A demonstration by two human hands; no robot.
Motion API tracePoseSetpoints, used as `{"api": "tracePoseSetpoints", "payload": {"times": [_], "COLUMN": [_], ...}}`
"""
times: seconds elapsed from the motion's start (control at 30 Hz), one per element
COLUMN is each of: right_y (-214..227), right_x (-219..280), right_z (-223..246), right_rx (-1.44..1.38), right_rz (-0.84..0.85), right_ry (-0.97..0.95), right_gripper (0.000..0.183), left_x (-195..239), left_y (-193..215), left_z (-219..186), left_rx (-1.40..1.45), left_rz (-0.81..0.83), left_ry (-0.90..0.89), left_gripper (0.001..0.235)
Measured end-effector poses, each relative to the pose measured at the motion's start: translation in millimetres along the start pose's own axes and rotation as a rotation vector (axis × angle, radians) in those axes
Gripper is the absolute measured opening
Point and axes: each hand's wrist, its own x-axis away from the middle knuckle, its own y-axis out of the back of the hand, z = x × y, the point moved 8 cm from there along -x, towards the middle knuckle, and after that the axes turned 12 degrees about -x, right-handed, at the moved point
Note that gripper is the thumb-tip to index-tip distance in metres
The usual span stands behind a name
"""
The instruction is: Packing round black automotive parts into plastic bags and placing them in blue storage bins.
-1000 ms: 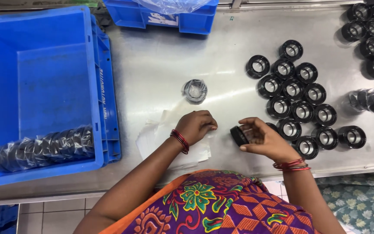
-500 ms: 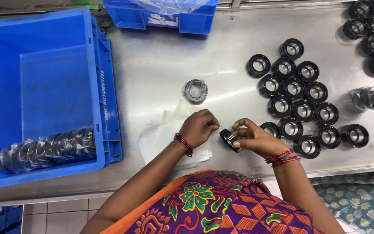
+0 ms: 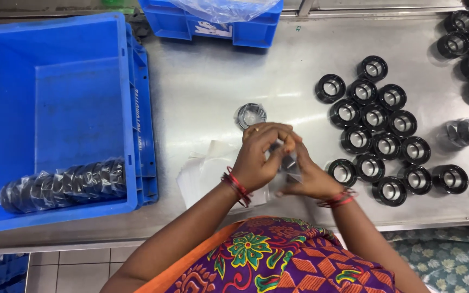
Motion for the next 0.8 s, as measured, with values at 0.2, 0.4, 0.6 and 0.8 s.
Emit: {"api": "tracePoseSetpoints", "payload": {"times": [0.2,0.4,0.6,0.8], "right_y": [2.2,9.4,16.4,23.1], "right_x": [-5.0,-1.4,5.1,-1.7], "right_z": [22.4,28.9,24.3,5.4], "right_rx": [0.361,0.234,0.234,0.128], "right_rz": [-0.256,-0.285,-0.334,-0.357], "right_ry": [0.468,0.304,0.383,0.231], "right_gripper": [0.129,0.138,0.129,0.11], "left_x": [-17.1,-29.6,-44.8,-50.9], "left_y": [-0.3,-4.7,-13.9,-12.7], "left_z": [-4.5,-4.8,-3.1,-16.3], "left_rx": [0.109,0.167,0.21,0.395], "left_rz": [-0.105,-0.058,0.009,0.165], "left_ry": [0.062,-0.028,-0.019,-0.056], "left_gripper": [0.011,0.004,0.013,0.002]}}
